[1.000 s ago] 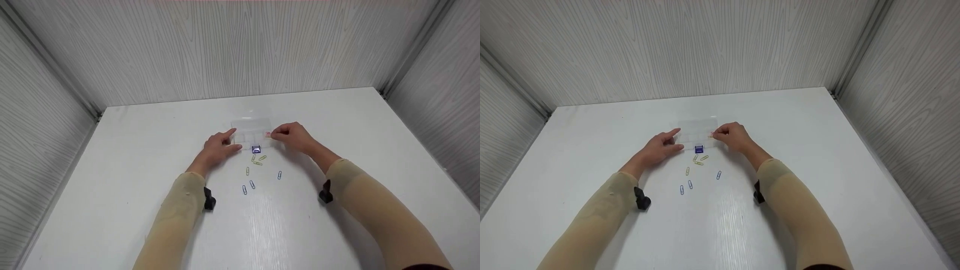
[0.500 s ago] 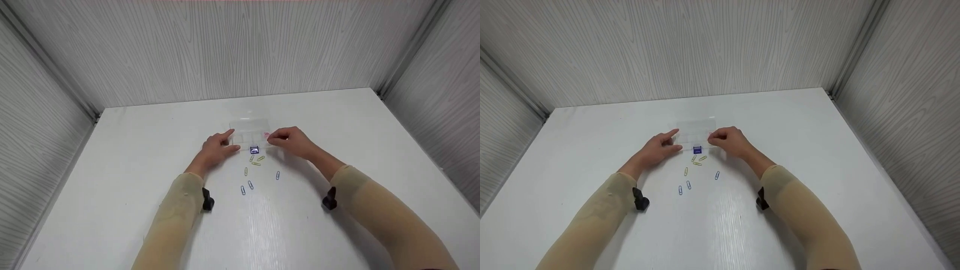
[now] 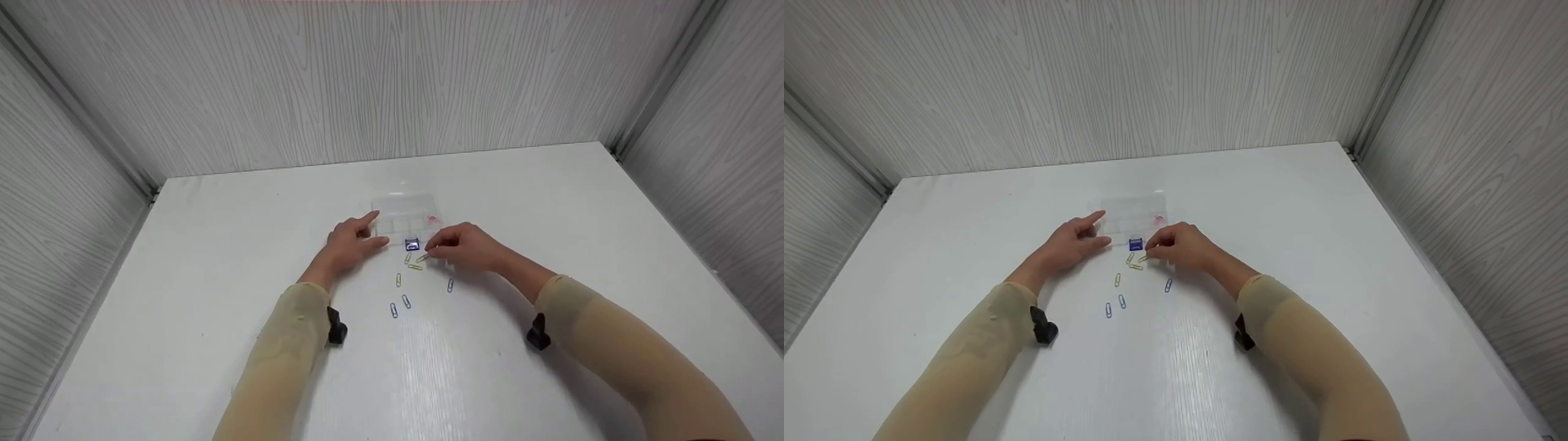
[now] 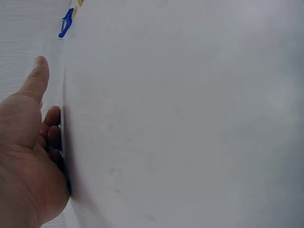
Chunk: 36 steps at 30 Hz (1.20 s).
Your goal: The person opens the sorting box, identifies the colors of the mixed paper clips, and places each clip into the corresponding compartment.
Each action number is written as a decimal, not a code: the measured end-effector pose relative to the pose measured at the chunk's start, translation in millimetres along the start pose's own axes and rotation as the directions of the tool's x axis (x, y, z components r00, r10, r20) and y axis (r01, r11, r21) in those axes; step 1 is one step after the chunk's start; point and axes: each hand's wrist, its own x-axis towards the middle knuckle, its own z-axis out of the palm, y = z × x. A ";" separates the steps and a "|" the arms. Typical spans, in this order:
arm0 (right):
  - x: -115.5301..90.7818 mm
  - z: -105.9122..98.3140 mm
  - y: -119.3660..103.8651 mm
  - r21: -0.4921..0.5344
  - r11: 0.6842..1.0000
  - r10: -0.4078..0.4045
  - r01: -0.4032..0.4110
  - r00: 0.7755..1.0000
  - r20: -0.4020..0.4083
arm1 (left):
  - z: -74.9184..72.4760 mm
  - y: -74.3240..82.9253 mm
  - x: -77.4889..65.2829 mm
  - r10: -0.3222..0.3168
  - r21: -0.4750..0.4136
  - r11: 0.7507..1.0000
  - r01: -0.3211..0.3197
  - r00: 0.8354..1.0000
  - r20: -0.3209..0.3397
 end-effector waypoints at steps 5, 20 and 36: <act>1.5 2.1 -0.6 -0.017 1.000 0.025 -0.025 0.999 0.028 | -0.5 -0.1 0.3 0.013 -0.005 1.000 -0.013 1.000 -0.001; 5.1 7.4 1.5 -0.067 0.998 0.012 -0.010 1.000 0.029 | 1.1 0.0 -1.4 0.007 0.018 1.000 -0.006 1.000 -0.018; 5.0 10.7 -2.0 -0.100 0.995 0.013 -0.011 1.000 0.024 | 0.5 -1.0 -1.3 0.011 0.024 1.000 -0.011 1.000 -0.016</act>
